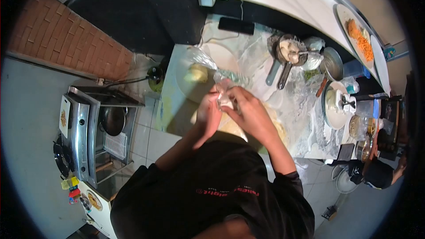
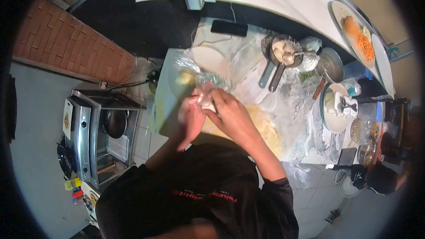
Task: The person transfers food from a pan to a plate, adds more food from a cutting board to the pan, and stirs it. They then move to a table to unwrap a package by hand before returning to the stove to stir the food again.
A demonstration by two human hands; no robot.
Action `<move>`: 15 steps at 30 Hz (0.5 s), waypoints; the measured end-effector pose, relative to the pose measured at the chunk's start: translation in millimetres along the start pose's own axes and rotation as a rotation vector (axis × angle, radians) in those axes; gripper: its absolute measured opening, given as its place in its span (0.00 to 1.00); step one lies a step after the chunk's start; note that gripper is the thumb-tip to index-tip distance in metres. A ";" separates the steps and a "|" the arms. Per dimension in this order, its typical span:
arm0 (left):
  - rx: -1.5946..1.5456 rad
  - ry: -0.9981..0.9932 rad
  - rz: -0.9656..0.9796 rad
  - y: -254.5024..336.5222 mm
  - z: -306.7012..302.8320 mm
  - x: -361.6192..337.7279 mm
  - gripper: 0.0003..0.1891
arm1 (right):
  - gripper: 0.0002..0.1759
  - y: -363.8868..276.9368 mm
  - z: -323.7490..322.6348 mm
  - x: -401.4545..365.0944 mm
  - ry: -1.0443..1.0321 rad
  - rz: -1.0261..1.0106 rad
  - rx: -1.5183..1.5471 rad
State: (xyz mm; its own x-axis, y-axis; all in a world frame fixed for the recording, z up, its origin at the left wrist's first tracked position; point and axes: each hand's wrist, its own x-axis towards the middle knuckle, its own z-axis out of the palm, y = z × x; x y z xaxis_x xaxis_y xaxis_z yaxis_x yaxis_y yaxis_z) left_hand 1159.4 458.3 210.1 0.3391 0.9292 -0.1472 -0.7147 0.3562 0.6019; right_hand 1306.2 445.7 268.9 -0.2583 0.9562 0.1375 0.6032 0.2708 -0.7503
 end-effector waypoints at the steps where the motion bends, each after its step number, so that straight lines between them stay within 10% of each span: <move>1: 0.014 -0.005 0.010 -4.2 -1.8 1.2 0.11 | 0.19 2.3 1.6 0.0 -0.033 0.028 0.036; 15: -0.026 0.079 -0.069 -28.0 -24.0 6.6 0.11 | 0.30 35.1 20.4 -8.6 0.025 0.215 -0.057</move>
State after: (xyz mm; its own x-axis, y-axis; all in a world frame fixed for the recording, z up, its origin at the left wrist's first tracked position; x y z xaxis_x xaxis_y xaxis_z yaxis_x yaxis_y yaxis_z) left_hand 1167.0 456.8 173.4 0.3398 0.9068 -0.2495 -0.7073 0.4212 0.5677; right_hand 1314.2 444.7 228.2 -0.1013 0.9948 -0.0051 0.6841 0.0660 -0.7264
